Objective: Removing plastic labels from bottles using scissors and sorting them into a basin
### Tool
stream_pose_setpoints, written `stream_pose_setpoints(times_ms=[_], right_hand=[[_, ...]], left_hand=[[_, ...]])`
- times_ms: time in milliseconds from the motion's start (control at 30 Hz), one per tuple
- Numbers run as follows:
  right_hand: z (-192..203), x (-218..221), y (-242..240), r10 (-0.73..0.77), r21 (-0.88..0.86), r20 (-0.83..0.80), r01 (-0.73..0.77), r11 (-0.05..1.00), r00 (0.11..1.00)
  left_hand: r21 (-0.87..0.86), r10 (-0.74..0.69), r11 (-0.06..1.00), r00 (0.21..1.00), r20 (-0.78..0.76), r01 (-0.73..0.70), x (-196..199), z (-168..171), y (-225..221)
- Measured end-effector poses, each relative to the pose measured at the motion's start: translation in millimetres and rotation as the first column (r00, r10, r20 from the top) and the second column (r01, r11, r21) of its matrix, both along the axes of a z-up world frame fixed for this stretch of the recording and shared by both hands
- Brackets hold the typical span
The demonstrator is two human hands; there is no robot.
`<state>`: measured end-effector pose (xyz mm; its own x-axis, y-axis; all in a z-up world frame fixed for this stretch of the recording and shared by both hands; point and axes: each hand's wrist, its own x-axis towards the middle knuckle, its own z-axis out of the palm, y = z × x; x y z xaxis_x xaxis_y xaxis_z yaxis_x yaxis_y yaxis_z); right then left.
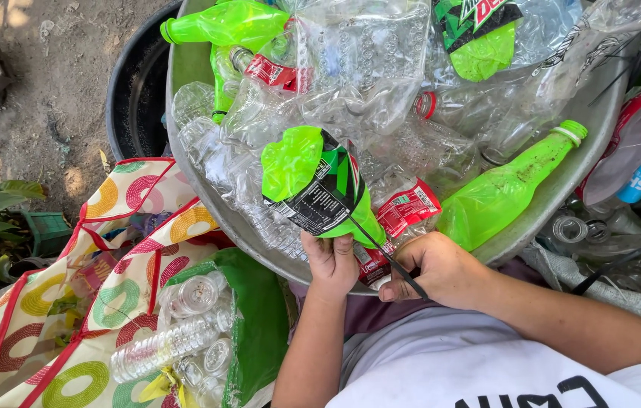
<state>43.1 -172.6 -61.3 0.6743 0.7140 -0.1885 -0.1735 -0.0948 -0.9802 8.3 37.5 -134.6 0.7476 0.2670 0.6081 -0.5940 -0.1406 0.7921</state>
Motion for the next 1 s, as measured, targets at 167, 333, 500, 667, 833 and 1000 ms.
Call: stream_pose_setpoints(times_ms=[167, 333, 500, 667, 833, 1000], right_hand=[[10.1, -0.2, 0.1, -0.035, -0.031, -0.01, 0.034, 0.999, 0.999], [18.3, 1.3, 1.9, -0.03, -0.043, -0.013, 0.03, 0.999, 0.999], [21.4, 6.0, 3.3, -0.023, -0.032, -0.022, 0.023, 0.999, 0.999], [21.1, 8.1, 4.3, -0.02, -0.031, -0.006, 0.02, 0.999, 1.0], [20.8, 7.1, 4.1, -0.019, -0.021, -0.015, 0.019, 1.0, 1.0], [14.6, 8.4, 0.4, 0.0, 0.005, 0.007, 0.0, 1.0, 1.0]], left_hand=[[-0.01, -0.015, 1.0, 1.0, 0.0, 0.015, 0.7, 8.6, -0.2], [-0.008, -0.029, 1.0, 1.0, -0.001, 0.029, 3.8, 22.0, -0.6], [0.001, -0.022, 1.0, 0.999, 0.023, 0.022, 2.3, 13.2, 1.3], [-0.003, -0.023, 1.0, 1.0, 0.011, 0.023, 3.9, 25.9, -4.2], [-0.033, -0.028, 0.999, 0.999, 0.015, 0.028, -0.2, 6.7, 0.5], [0.008, -0.001, 1.0, 0.999, 0.036, 0.001, 3.3, 15.8, -4.1]])
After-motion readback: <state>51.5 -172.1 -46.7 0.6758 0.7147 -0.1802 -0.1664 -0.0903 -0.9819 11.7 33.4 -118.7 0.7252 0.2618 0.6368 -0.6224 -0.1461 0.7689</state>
